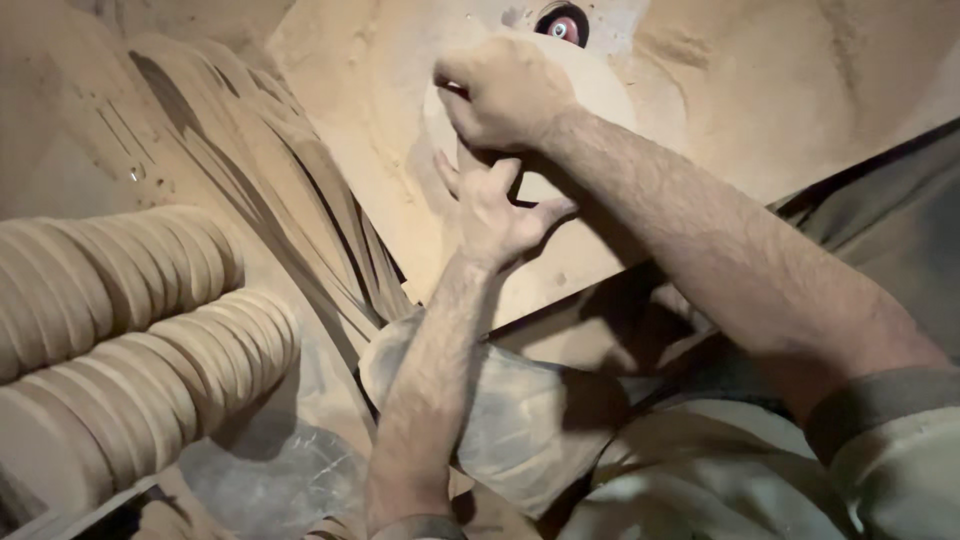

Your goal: The person repeatedly picks up round wooden discs from a stack and rubs their edges against a rotating sanding drum. After sanding, the discs are placed back onto the stack. The process is repeated for multiple discs.

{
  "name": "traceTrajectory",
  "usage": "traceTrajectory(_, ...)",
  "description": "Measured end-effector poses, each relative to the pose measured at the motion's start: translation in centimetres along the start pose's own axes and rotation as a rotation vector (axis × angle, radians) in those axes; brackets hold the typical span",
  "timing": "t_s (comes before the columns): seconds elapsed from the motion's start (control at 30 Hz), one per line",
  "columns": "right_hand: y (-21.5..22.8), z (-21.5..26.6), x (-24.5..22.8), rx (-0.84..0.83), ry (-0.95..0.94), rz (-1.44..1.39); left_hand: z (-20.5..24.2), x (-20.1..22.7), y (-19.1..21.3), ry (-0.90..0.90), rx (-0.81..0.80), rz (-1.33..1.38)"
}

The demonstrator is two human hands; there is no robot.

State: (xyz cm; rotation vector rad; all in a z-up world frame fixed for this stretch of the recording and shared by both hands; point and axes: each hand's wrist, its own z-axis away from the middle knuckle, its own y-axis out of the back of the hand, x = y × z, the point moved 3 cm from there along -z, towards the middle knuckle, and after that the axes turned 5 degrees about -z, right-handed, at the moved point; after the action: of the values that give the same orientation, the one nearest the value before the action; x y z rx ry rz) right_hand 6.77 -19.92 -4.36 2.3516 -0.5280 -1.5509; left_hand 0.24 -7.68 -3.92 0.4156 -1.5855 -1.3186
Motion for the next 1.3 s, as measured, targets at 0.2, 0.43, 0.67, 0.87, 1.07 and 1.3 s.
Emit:
traceTrajectory(0.2, -1.8, -1.5, 1.3, -0.076, 0.048, -0.100, 1.1, -0.6, -2.9, -0.057, 0.375, -0.075)
traceTrajectory(0.43, -3.1, -2.6, 1.2, -0.070, 0.154, -0.170, 1.1, -0.2, -4.1, 0.122, 0.392, -0.166)
traceTrajectory(0.67, -4.9, -3.7, 1.6, -0.146, 0.005, -0.227, 0.7, -0.2, -4.0, 0.205, 0.415, -0.169)
traceTrajectory(0.87, -3.1, -3.7, -0.3, 0.021, -0.080, -0.231, 0.3, 1.5, -1.2, 0.053, 0.578, -0.071)
traceTrajectory(1.07, -1.9, 0.1, -0.8, 0.129, -0.050, -0.148, 0.5, 1.5, -0.4, 0.307, 0.313, -0.154)
traceTrajectory(1.3, -1.3, 0.3, -1.1, 0.131, -0.063, -0.117, -1.2, -2.9, 5.3, -0.017, -0.047, -0.249)
